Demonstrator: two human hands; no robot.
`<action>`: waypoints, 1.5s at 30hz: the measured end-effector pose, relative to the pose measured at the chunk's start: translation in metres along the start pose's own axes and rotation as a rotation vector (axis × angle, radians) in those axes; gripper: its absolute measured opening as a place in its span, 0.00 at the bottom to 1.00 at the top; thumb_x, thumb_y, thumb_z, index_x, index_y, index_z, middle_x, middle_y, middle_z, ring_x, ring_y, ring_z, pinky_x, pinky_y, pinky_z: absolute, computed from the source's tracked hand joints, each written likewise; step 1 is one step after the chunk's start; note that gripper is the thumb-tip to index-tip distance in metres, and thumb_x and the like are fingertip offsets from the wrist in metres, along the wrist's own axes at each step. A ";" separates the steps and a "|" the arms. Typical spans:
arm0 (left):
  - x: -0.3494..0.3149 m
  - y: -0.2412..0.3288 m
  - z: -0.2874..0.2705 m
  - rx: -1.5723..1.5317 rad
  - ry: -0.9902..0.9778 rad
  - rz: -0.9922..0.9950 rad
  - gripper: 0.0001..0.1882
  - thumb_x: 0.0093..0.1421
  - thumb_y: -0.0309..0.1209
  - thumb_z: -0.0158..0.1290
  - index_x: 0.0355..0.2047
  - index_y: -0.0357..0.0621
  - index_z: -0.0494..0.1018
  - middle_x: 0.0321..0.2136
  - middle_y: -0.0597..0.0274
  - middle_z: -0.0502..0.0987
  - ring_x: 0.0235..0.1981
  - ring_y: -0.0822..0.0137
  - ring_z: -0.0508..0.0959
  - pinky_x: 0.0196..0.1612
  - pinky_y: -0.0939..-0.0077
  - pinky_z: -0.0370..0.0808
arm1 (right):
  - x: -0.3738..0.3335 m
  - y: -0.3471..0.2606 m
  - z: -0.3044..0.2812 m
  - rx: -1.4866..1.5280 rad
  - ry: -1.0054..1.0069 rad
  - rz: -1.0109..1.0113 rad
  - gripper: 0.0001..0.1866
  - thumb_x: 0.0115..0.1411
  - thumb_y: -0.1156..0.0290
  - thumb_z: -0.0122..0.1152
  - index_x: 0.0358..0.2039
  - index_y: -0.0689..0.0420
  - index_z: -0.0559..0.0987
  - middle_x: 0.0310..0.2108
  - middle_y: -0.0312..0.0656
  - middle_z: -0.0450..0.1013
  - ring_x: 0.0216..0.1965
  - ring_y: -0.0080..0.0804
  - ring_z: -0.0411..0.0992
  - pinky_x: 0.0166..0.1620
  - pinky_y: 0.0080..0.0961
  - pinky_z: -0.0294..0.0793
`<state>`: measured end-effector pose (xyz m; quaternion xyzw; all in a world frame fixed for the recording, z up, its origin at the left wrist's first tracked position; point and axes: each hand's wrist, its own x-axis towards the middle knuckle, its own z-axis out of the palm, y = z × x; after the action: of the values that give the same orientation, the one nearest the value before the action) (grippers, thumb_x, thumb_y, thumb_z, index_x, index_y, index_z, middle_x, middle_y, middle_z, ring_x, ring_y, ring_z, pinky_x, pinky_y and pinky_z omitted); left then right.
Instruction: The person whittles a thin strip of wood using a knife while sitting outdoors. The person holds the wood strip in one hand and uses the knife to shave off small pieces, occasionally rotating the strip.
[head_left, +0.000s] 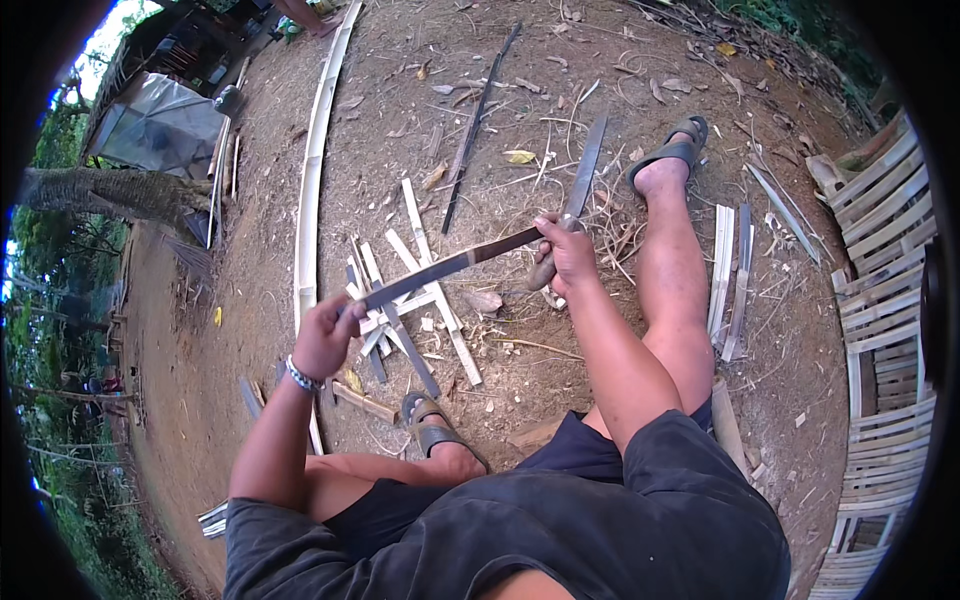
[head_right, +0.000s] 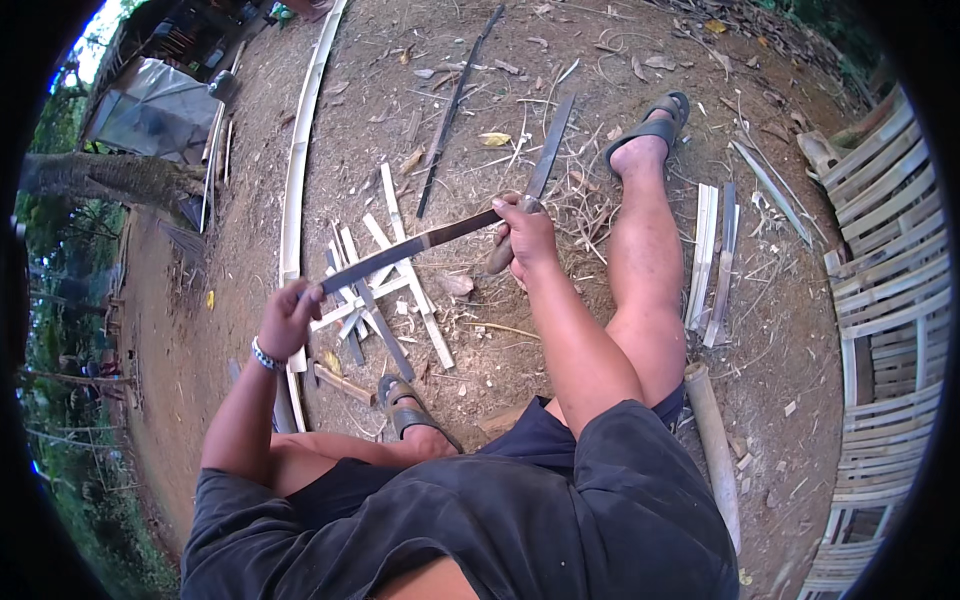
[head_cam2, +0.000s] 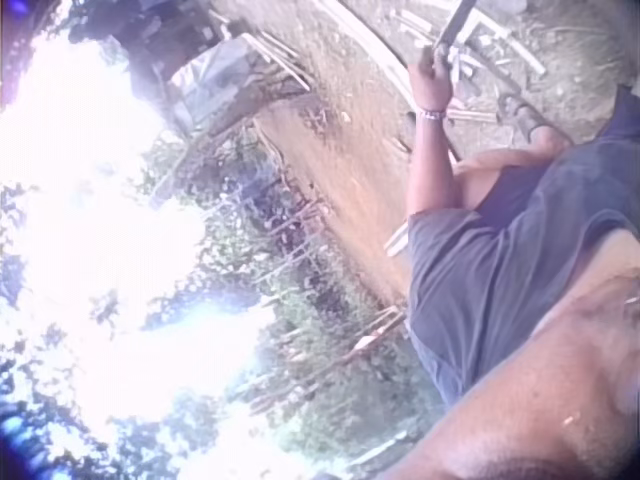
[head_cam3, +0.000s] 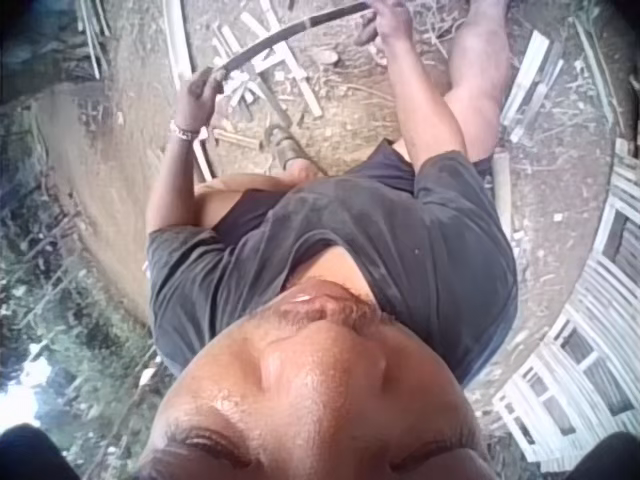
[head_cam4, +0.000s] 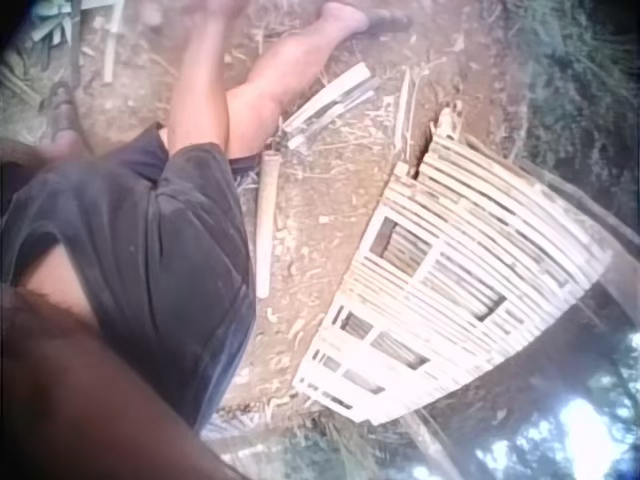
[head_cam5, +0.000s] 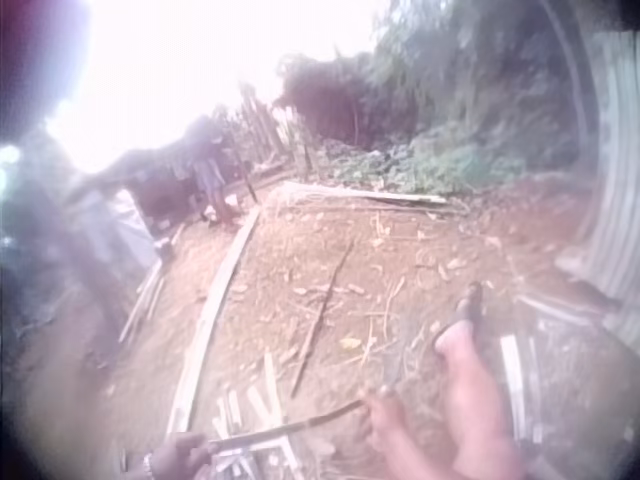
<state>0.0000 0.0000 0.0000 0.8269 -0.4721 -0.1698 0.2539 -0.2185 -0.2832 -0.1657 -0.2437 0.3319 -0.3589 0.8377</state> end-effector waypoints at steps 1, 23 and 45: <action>0.010 -0.003 -0.003 -0.074 0.033 -0.104 0.19 0.66 0.45 0.54 0.28 0.41 0.76 0.16 0.67 0.74 0.18 0.76 0.73 0.23 0.79 0.67 | -0.002 -0.002 0.002 0.001 -0.015 0.004 0.16 0.57 0.74 0.67 0.44 0.60 0.73 0.26 0.34 0.71 0.19 0.22 0.68 0.23 0.21 0.71; 0.054 0.063 0.200 -0.869 -0.043 -0.527 0.19 0.71 0.42 0.44 0.41 0.37 0.74 0.35 0.58 0.79 0.29 0.68 0.77 0.32 0.75 0.76 | -0.087 0.036 0.032 -0.623 -0.102 -0.004 0.11 0.55 0.73 0.68 0.37 0.58 0.77 0.29 0.37 0.76 0.28 0.22 0.74 0.32 0.25 0.77; 0.031 0.011 0.111 0.345 -0.171 -0.089 0.13 0.64 0.37 0.53 0.32 0.39 0.77 0.24 0.41 0.78 0.29 0.41 0.78 0.34 0.51 0.75 | -0.066 0.052 -0.006 -1.519 -0.367 0.074 0.20 0.55 0.62 0.63 0.47 0.56 0.77 0.41 0.55 0.78 0.44 0.53 0.77 0.48 0.44 0.76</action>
<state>-0.0502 -0.0605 -0.0846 0.8606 -0.4773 -0.1672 0.0596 -0.2340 -0.2014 -0.1783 -0.7946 0.3505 0.0407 0.4941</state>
